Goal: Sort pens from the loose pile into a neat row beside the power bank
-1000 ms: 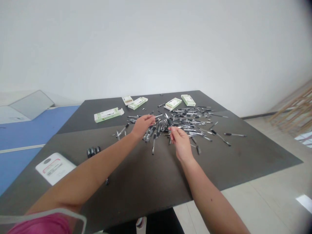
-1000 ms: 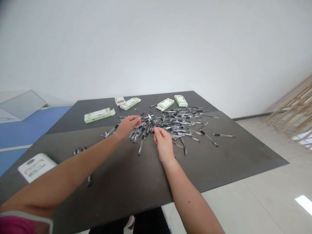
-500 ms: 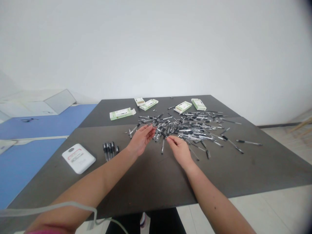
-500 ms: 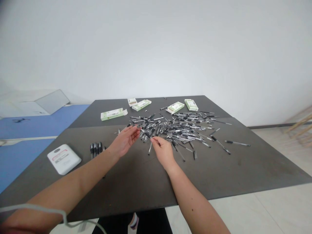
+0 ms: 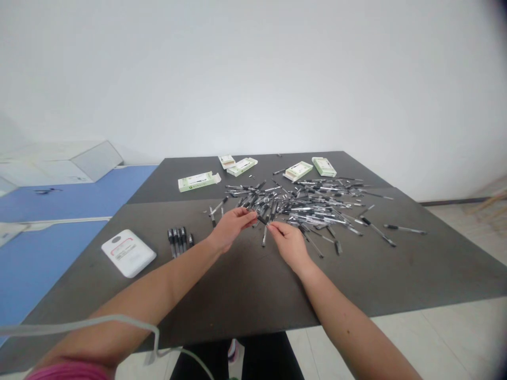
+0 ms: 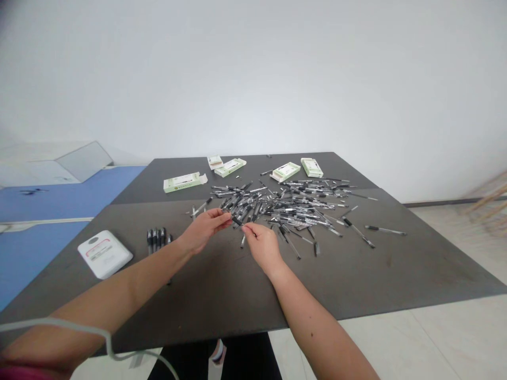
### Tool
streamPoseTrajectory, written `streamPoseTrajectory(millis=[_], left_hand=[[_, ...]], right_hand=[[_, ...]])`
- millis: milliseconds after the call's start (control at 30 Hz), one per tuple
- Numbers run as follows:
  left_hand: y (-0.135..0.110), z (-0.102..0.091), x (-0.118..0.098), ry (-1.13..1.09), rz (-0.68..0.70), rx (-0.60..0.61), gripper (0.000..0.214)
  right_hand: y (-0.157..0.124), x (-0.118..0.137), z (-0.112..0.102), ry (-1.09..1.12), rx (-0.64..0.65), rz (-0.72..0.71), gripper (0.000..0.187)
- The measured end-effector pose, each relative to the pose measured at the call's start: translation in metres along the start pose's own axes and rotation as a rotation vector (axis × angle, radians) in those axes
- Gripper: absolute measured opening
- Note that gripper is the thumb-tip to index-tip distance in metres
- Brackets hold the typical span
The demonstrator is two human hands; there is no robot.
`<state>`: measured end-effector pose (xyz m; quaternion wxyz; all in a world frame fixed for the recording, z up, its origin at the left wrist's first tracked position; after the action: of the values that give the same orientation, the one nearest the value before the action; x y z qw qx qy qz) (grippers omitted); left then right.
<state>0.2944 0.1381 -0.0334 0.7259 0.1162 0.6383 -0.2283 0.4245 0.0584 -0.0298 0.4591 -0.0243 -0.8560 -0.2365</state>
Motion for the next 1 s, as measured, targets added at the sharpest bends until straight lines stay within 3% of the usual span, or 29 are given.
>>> streamPoseTrajectory(millis=[400, 533, 867, 1000], left_hand=[[-0.01, 0.005, -0.036, 0.407, 0.205, 0.121, 0.032], [-0.017, 0.001, -0.046, 0.57, 0.277, 0.104, 0.037], [-0.013, -0.01, -0.011, 0.407, 0.123, 0.098, 0.039], [-0.039, -0.038, -0.007, 0.519, 0.105, 0.042, 0.044]], right_hand=[[-0.006, 0.006, -0.001, 0.057, -0.043, -0.018, 0.031], [-0.008, 0.012, 0.0, 0.029, -0.056, -0.062, 0.029], [-0.008, 0.007, 0.016, -0.029, 0.061, -0.052, 0.03], [-0.016, 0.004, 0.031, 0.012, 0.204, 0.055, 0.033]])
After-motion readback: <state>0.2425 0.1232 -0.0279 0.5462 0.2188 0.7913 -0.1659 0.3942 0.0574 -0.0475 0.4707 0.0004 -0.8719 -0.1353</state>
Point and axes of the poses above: each hand's wrist, its own y-axis towards the middle knuckle, its own z-axis out of the palm, x = y × z, the point moved 9 cm from there along y, towards the middle knuckle
